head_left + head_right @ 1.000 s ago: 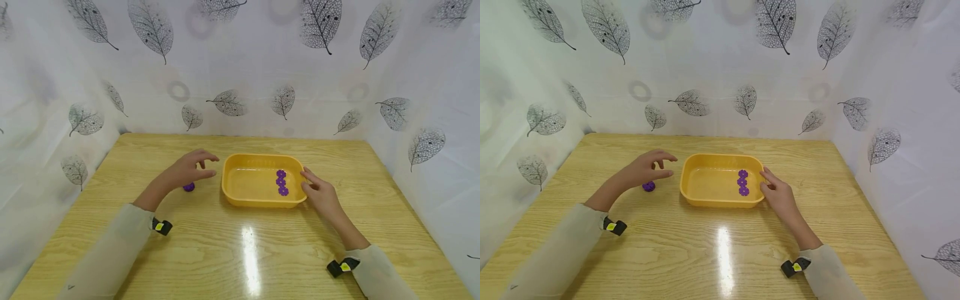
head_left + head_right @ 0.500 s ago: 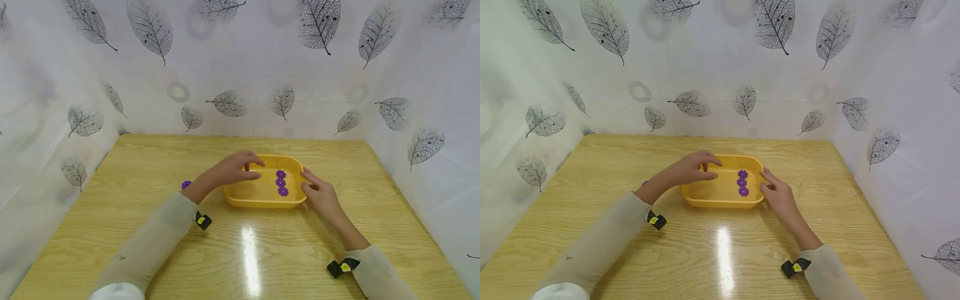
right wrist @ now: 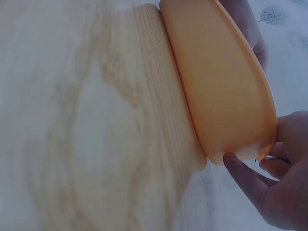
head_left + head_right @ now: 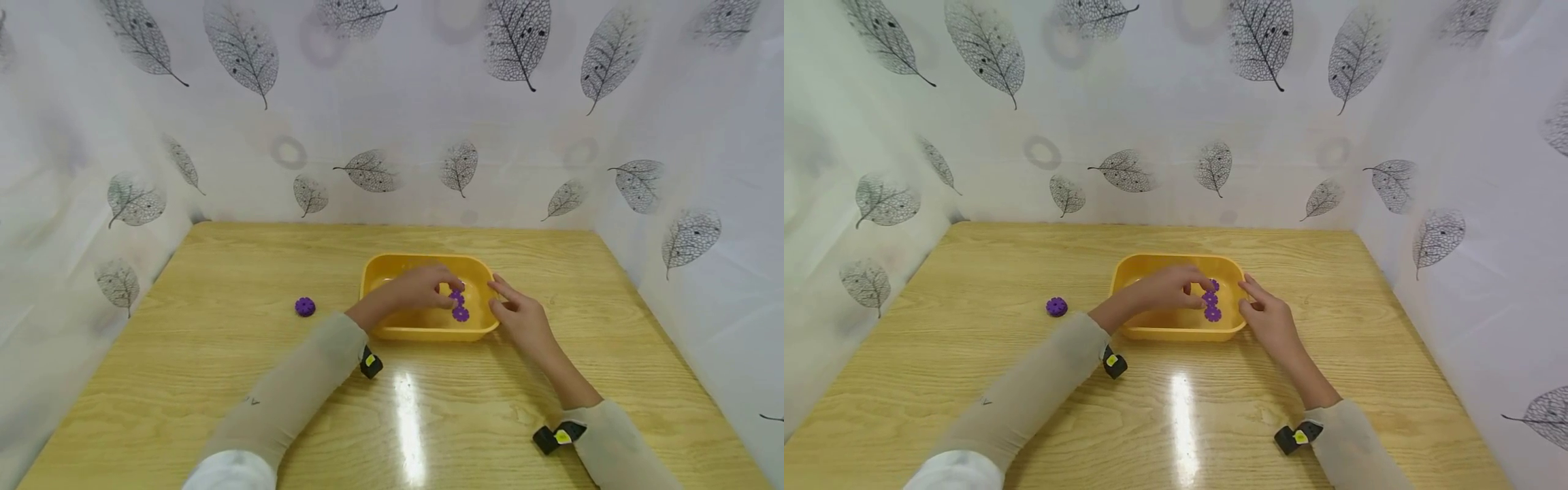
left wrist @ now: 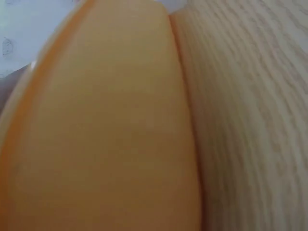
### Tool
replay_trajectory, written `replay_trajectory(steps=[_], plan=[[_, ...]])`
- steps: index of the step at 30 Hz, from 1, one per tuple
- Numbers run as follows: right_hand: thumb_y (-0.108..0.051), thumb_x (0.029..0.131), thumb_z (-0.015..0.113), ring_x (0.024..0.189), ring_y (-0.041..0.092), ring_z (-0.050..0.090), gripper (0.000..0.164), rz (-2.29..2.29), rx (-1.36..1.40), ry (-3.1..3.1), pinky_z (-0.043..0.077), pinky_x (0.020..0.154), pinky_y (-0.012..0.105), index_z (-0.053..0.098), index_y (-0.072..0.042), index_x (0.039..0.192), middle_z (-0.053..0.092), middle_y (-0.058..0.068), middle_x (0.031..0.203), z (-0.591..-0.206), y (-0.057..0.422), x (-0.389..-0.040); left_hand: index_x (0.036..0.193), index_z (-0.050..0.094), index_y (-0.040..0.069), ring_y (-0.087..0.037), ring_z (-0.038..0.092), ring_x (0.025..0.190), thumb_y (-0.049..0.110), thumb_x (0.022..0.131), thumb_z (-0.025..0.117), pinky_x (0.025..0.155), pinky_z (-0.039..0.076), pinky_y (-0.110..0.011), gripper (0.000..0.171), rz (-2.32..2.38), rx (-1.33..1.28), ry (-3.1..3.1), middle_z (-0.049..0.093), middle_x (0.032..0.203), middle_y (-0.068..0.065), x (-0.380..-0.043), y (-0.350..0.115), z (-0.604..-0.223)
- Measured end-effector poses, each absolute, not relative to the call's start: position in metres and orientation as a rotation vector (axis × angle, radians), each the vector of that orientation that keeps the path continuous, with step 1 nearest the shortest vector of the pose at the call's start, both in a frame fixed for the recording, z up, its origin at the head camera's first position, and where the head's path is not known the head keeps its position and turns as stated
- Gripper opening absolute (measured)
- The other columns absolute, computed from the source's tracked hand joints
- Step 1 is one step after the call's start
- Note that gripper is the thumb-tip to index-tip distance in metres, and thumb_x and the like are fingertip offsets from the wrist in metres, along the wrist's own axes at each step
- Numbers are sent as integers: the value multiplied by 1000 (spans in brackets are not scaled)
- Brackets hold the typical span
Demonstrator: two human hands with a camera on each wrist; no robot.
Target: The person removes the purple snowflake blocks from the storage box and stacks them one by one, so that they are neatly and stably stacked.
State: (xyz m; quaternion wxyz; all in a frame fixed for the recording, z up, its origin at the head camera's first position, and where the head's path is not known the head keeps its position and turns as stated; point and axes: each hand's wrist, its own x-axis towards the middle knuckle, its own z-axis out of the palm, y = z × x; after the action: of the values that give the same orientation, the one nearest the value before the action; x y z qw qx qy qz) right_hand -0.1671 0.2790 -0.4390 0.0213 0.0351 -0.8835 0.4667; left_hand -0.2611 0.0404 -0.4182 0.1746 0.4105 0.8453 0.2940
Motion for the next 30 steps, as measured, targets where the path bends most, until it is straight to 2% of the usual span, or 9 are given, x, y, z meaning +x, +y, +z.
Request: replay_trajectory(steps=[4, 11, 18, 24, 30], plan=[[-22, 103, 57, 106, 31, 68, 46, 1447, 114, -2743, 54, 74, 15, 53, -9, 147, 39, 0, 159, -440, 277, -167, 132, 67, 16, -16, 59, 115, 27, 97, 68, 101, 48, -28, 36, 825, 1093, 2385, 61, 130, 1, -260, 43, -425], [-22, 103, 57, 102, 31, 68, 46, 1429, 115, -2747, 54, 70, 18, 53, -9, 147, 39, 0, 159, -438, 277, -167, 127, 69, 17, -12, 59, 110, 22, 96, 68, 99, 49, -26, 31, 840, 1031, 2340, 65, 123, 4, -260, 43, -430], [-22, 103, 57, 103, 29, 68, 45, 1416, 111, -2746, 53, 71, 16, 53, -8, 146, 40, 0, 158, -435, 278, -166, 125, 70, 17, -12, 60, 112, 19, 96, 68, 99, 48, -26, 29, 834, 1099, 2247, 65, 124, 4, -264, 49, -435], [-21, 103, 58, 107, 30, 68, 45, 1426, 112, -2732, 53, 73, 13, 54, -7, 145, 41, 1, 158, -436, 278, -166, 125, 70, 23, -10, 58, 117, 21, 97, 67, 104, 46, -29, 28, 774, 1127, 2252, 65, 125, 8, -264, 52, -442], [-24, 103, 57, 105, 31, 68, 46, 1433, 126, -2736, 53, 71, 15, 53, -8, 146, 40, 0, 158, -436, 278, -165, 122, 71, 24, -10, 58, 121, 20, 98, 65, 106, 45, -30, 25, 736, 1134, 2269, 66, 127, 9, -260, 51, -441]])
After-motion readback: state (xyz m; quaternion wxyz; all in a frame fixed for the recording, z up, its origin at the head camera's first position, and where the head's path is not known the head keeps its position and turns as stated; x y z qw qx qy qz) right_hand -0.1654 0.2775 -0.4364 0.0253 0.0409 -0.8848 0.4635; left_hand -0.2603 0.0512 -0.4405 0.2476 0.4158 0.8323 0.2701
